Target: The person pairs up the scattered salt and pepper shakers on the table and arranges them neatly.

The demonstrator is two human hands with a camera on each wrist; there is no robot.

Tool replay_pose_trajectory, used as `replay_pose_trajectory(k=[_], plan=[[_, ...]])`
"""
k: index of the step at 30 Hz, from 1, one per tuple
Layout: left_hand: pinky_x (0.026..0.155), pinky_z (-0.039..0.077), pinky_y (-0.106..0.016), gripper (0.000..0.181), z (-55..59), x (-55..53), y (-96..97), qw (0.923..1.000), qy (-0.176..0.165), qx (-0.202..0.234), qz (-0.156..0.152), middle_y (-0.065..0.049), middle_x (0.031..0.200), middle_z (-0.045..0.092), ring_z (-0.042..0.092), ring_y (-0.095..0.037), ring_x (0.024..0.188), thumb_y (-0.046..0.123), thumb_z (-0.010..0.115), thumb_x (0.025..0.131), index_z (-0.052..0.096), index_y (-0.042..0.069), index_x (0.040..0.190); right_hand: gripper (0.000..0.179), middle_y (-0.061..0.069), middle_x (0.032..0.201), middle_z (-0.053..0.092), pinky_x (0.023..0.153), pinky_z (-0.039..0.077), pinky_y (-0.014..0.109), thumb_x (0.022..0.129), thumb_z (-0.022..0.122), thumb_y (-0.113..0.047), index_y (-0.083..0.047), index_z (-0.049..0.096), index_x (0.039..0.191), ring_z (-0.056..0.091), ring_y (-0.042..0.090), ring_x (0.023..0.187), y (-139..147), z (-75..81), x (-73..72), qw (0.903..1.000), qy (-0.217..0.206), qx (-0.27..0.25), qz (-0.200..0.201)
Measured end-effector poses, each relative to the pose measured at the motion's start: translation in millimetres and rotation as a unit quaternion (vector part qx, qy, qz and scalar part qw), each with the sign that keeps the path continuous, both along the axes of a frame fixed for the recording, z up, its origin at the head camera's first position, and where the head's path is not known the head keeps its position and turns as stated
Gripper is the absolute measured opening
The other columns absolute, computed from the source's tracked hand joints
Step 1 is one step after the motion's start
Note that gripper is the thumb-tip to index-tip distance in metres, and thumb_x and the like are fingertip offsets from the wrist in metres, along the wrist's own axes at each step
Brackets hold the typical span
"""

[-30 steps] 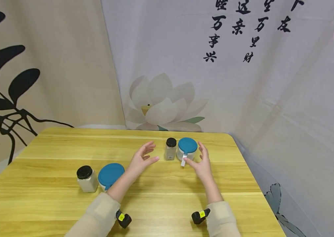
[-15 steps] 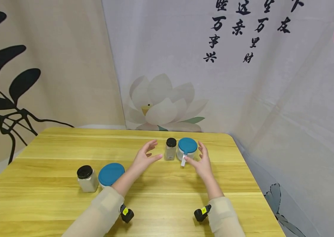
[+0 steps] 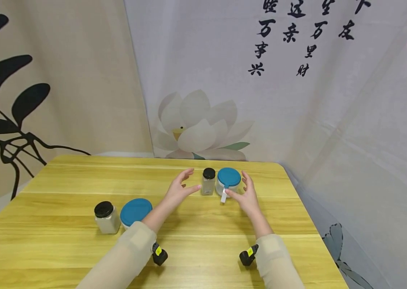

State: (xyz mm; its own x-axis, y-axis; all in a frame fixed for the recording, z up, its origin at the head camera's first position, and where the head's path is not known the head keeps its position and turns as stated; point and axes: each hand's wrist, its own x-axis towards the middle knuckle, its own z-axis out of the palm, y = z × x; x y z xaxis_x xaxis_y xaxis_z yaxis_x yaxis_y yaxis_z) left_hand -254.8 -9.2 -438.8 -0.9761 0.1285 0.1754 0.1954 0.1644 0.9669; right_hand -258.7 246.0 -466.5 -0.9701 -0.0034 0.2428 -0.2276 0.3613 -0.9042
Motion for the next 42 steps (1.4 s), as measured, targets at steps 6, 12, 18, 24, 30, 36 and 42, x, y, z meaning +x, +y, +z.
replay_pose_trajectory(k=[6,12,18,24,30,36,42], plan=[[0.106,0.027,-0.053,0.068,-4.1,-3.1,4.5,0.9999,-0.013,-0.008,0.001,-0.010,0.143,0.042,0.034,-0.035,0.132,0.025,0.077,0.083,0.045,0.015,0.142,0.090,0.017,0.154,0.021,0.108,0.023,0.053,0.084,0.076,-0.015,-0.006,0.018,0.152,0.024,0.036,0.138,1.7,-3.2,-3.4,1.0000,-0.004,0.006,0.005],[0.105,0.029,-0.055,0.068,-8.4,-6.9,7.0,0.9998,-0.017,-0.009,-0.004,-0.010,0.143,0.042,0.032,-0.035,0.134,0.025,0.077,0.083,0.044,0.015,0.142,0.090,0.023,0.152,0.021,0.107,0.023,0.055,0.084,0.076,-0.014,-0.005,0.018,0.152,0.025,0.039,0.137,4.7,-7.8,-6.4,0.9999,-0.006,0.003,0.013],[0.104,0.032,-0.052,0.069,-12.2,-14.4,8.2,0.9997,-0.018,-0.017,-0.001,-0.011,0.142,0.042,0.034,-0.035,0.133,0.026,0.077,0.083,0.044,0.013,0.142,0.092,0.021,0.153,0.020,0.107,0.023,0.054,0.084,0.076,-0.016,-0.005,0.016,0.152,0.025,0.038,0.137,5.6,-9.4,-9.2,0.9997,-0.010,0.013,0.016],[0.104,0.032,-0.050,0.070,-14.6,-18.9,10.4,0.9996,-0.019,-0.022,0.003,-0.010,0.142,0.043,0.034,-0.033,0.132,0.028,0.077,0.083,0.044,0.013,0.142,0.092,0.023,0.153,0.020,0.107,0.023,0.056,0.083,0.076,-0.014,-0.003,0.016,0.151,0.025,0.039,0.137,5.6,-7.7,-12.2,0.9996,-0.014,0.017,0.020],[0.105,0.031,-0.051,0.070,-18.7,-24.1,14.5,0.9998,-0.018,-0.010,0.007,-0.012,0.141,0.044,0.034,-0.038,0.132,0.025,0.077,0.082,0.044,0.010,0.142,0.090,0.027,0.152,0.018,0.107,0.020,0.058,0.083,0.075,-0.009,0.002,0.015,0.150,0.022,0.044,0.137,-1.7,12.1,-3.1,0.9986,-0.036,-0.003,0.038],[0.104,0.032,-0.050,0.072,-24.7,-28.8,18.7,0.9996,-0.023,-0.012,0.009,-0.011,0.141,0.044,0.036,-0.035,0.131,0.028,0.077,0.083,0.043,0.010,0.143,0.089,0.029,0.151,0.018,0.107,0.021,0.058,0.084,0.073,-0.007,0.004,0.013,0.150,0.023,0.045,0.136,-3.0,15.9,-0.3,0.9984,-0.047,-0.003,0.032],[0.104,0.033,-0.049,0.072,-26.6,-32.8,21.5,0.9996,-0.022,-0.007,0.014,-0.010,0.141,0.045,0.037,-0.033,0.130,0.028,0.078,0.082,0.043,0.012,0.143,0.092,0.025,0.152,0.019,0.108,0.020,0.057,0.085,0.075,-0.013,-0.002,0.013,0.152,0.023,0.042,0.137,8.2,-6.2,-18.0,0.9985,-0.045,-0.005,0.032]])
